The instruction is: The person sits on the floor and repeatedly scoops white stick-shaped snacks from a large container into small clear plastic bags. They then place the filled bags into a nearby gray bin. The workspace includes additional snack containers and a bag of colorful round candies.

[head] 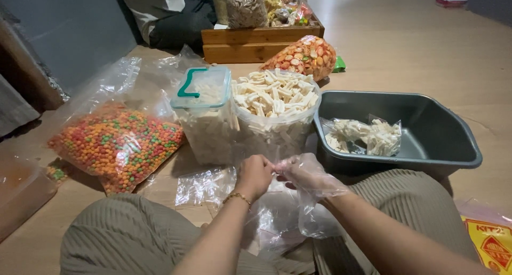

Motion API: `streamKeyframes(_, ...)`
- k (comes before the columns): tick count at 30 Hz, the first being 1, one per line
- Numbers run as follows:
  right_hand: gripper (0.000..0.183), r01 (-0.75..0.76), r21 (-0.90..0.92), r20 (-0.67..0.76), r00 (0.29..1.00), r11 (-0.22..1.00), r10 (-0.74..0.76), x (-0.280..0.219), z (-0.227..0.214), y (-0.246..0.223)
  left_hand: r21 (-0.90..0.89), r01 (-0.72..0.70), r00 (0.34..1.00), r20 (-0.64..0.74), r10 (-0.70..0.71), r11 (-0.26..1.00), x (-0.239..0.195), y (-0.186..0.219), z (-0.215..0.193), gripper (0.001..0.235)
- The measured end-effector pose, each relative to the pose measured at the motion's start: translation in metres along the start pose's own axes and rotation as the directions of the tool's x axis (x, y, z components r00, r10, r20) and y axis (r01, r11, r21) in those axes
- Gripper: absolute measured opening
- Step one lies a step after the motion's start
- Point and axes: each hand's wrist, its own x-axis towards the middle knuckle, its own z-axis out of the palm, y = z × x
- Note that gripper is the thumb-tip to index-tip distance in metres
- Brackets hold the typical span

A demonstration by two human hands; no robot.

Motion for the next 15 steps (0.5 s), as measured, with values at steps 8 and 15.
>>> streamKeyframes(8, 0.023, -0.012, 0.126, -0.052, 0.998, 0.992, 0.018, -0.003, -0.001, -0.002, 0.041, -0.059, 0.997, -0.039, 0.060, 0.997, -0.001, 0.005, -0.002, 0.025)
streamKeyframes(15, 0.030, 0.106, -0.057, -0.078, 0.991, 0.993, -0.110, -0.006, -0.012, -0.009, 0.024, -0.079, 0.977, -0.196, 0.082, 0.997, 0.007, 0.000, -0.023, 0.028)
